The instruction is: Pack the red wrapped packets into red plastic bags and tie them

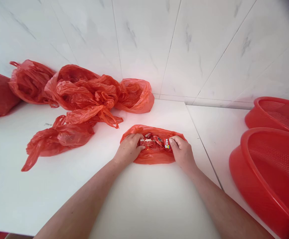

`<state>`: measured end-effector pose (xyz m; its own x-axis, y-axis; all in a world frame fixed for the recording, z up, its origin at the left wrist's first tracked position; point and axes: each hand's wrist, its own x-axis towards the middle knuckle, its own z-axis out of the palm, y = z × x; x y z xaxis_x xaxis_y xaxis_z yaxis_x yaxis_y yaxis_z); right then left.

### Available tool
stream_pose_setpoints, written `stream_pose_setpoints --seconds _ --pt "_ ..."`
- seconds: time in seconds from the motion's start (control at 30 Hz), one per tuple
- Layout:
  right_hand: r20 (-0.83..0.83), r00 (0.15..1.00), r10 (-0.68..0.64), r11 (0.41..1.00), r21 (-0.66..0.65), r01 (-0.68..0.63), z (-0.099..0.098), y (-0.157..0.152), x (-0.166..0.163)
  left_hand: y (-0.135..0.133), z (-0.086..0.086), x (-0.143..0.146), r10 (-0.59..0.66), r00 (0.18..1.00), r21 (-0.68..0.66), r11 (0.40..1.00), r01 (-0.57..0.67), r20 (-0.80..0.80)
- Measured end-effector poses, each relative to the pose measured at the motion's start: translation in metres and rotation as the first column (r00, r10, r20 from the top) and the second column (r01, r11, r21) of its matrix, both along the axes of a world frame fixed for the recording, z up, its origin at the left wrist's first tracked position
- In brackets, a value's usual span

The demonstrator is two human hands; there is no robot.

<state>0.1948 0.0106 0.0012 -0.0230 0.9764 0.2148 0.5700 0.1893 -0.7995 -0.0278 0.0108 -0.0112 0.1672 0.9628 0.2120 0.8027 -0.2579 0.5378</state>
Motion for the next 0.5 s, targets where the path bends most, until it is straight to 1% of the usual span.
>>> stream_pose_setpoints --seconds 0.13,0.23,0.4,0.5 --pt "-0.007 1.000 -0.003 1.000 0.011 0.003 0.0000 -0.0005 0.0004 -0.0014 0.0012 0.0005 0.017 0.998 -0.017 1.000 -0.016 0.052" --pt "-0.031 0.999 -0.033 0.999 0.028 0.034 0.0007 -0.0018 0.0003 -0.0014 0.0016 0.0010 0.009 0.997 0.012 1.000 -0.010 0.081" --pt "-0.056 0.996 -0.070 0.989 0.125 0.076 0.0005 -0.0038 -0.0002 -0.0009 0.0005 0.0012 -0.010 0.995 0.046 0.999 0.006 0.095" --pt "-0.043 0.996 -0.079 0.987 0.139 0.084 -0.0019 -0.0039 -0.0003 -0.0007 -0.0004 0.0008 -0.008 0.995 0.043 0.999 0.004 0.100"
